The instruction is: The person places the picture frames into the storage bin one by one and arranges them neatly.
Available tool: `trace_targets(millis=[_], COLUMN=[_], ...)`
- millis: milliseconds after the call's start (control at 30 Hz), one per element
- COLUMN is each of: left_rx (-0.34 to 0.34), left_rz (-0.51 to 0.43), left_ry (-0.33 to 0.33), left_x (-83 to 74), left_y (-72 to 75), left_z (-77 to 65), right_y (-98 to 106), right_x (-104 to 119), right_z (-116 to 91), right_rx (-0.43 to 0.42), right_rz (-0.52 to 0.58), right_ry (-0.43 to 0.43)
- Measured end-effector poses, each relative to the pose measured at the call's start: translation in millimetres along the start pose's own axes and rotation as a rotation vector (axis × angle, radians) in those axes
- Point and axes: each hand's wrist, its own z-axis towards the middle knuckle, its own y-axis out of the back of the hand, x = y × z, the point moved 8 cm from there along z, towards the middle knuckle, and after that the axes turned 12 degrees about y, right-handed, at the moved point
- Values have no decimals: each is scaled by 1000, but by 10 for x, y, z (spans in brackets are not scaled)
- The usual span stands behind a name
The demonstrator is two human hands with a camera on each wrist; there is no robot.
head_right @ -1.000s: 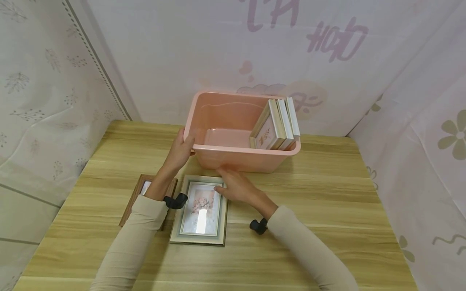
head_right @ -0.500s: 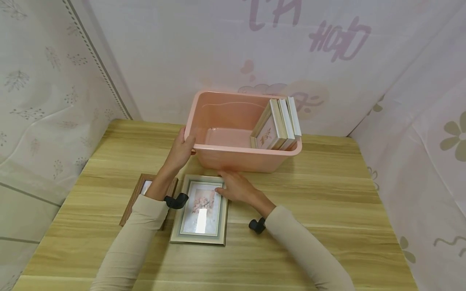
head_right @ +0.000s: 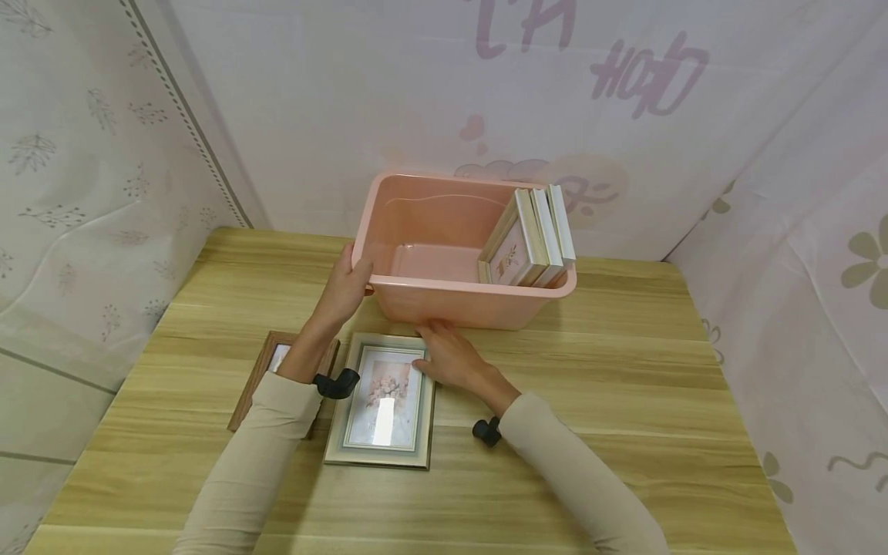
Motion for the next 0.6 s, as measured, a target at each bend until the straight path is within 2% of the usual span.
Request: trace_targets(millis=[167, 367, 600], left_rx=[2, 6, 4], left_rz=[4, 8, 0], left_ry=[2, -3, -2], left_x=[-3, -18, -2], left_y=[-1, -4, 0], left_z=[-2, -12, -16], right_y=[-14, -13, -3], right_x=[-8, -6, 8], right_z=[15, 17, 6], right_rx=[4, -32, -72], right_rz=[-34, -35, -29], right_ry=[-36, -62, -36])
